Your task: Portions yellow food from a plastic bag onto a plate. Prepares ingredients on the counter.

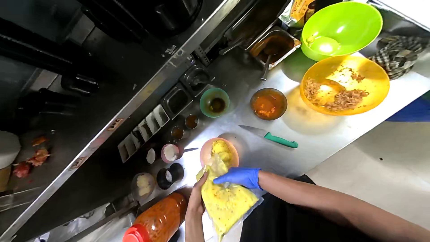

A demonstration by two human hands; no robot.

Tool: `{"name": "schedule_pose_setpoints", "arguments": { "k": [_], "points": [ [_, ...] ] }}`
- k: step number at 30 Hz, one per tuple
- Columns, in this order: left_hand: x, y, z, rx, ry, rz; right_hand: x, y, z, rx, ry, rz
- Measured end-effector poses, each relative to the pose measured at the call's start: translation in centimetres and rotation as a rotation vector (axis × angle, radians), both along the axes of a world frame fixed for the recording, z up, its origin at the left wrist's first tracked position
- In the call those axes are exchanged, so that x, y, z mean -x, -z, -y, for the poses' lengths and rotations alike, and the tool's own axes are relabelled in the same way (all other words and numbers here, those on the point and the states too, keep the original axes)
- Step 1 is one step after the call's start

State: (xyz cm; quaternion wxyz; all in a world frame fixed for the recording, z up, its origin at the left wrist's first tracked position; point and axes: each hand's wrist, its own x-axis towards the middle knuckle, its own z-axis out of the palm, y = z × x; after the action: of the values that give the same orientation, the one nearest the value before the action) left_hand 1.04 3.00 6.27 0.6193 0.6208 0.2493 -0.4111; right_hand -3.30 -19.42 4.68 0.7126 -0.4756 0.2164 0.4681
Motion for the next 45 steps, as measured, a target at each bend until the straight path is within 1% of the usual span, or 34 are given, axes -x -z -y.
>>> {"name": "schedule_pose_setpoints", "arguments": {
  "k": [2, 4, 5, 8, 9, 10, 11, 13, 15, 17, 20, 23, 25, 27, 29, 31, 32, 33, 35, 38, 40, 43, 45],
  "points": [
    [0.2, 0.2, -0.6, -0.108, 0.104, 0.049, 0.7, -0.3, -0.5, 0.037, -0.047, 0.011],
    [-0.5, -0.9, -0.6, -0.154, 0.256, 0.136, 1.2, -0.3, -1.0, 0.03, -0.058, 0.017],
    [-0.8, -1.5, -0.6, -0.167, 0.303, 0.173, 1.6, -0.2, -1.4, -0.007, -0.031, 0.004],
    [-1.6, -3.0, -0.4, -0.218, 0.319, 0.223, 1.5, 0.0, -2.0, -0.216, 0.088, -0.061],
    [-1.6, -3.3, -0.2, -0.233, 0.306, 0.228, 1.1, 0.0, -2.0, -0.266, 0.128, -0.072],
    [-1.3, -3.5, 0.1, -0.237, 0.283, 0.225, 0.7, 0.1, -2.2, -0.271, 0.166, -0.072],
    [-1.0, -3.6, 0.3, -0.242, 0.255, 0.219, 0.4, 0.1, -2.3, -0.24, 0.185, -0.051],
    [-0.4, -3.3, 0.9, -0.259, 0.2, 0.212, -0.2, 0.0, -2.2, -0.075, 0.126, 0.041],
    [0.0, -2.3, 1.4, -0.285, 0.152, 0.2, -0.5, 0.2, -2.4, 0.085, 0.081, 0.09],
    [0.7, -1.2, 1.7, -0.32, 0.104, 0.142, -0.4, 1.0, -3.2, 0.184, 0.083, 0.104],
    [0.1, -0.7, 2.2, -0.421, 0.154, 0.097, -0.4, 2.2, -4.0, 0.248, 0.108, 0.165],
    [-0.6, -0.4, 2.7, -0.519, 0.182, 0.114, -0.7, 1.7, -4.0, 0.415, -0.001, 0.25],
    [-1.3, -0.7, 2.6, -0.513, 0.18, 0.116, -1.4, 1.1, -3.8, 0.465, -0.05, 0.291],
    [-2.1, -1.2, 2.6, -0.496, 0.2, 0.13, -1.6, 0.7, -3.2, 0.433, -0.023, 0.279],
    [-2.5, -2.0, 2.8, -0.436, 0.213, 0.181, -1.3, 0.9, -2.6, 0.291, 0.092, 0.195],
    [-2.8, -2.4, 2.9, -0.332, 0.231, 0.235, -1.2, 0.5, -1.8, 0.078, 0.168, 0.055],
    [-2.8, -2.4, 2.9, -0.289, 0.25, 0.25, -1.2, 0.4, -1.8, 0.018, 0.193, 0.002],
    [-2.8, -2.2, 3.0, -0.267, 0.272, 0.256, -1.3, 0.4, -1.9, 0.01, 0.228, -0.033],
    [-2.9, -2.0, 2.9, -0.259, 0.33, 0.229, -1.3, 0.4, -2.0, 0.091, 0.261, -0.04],
    [-2.7, -2.3, 2.6, -0.344, 0.36, 0.17, -1.1, 1.0, -2.8, 0.236, 0.216, 0.004],
    [-2.4, -1.8, 2.6, -0.376, 0.302, 0.148, -0.9, 1.6, -3.5, 0.262, 0.217, 0.004],
    [-1.9, -0.7, 2.8, -0.301, 0.17, 0.135, -1.2, 2.0, -3.7, 0.315, 0.23, -0.011],
    [-2.1, -0.6, 2.9, -0.256, 0.141, 0.139, -1.5, 1.8, -3.1, 0.35, 0.181, 0.017]
  ]
}}
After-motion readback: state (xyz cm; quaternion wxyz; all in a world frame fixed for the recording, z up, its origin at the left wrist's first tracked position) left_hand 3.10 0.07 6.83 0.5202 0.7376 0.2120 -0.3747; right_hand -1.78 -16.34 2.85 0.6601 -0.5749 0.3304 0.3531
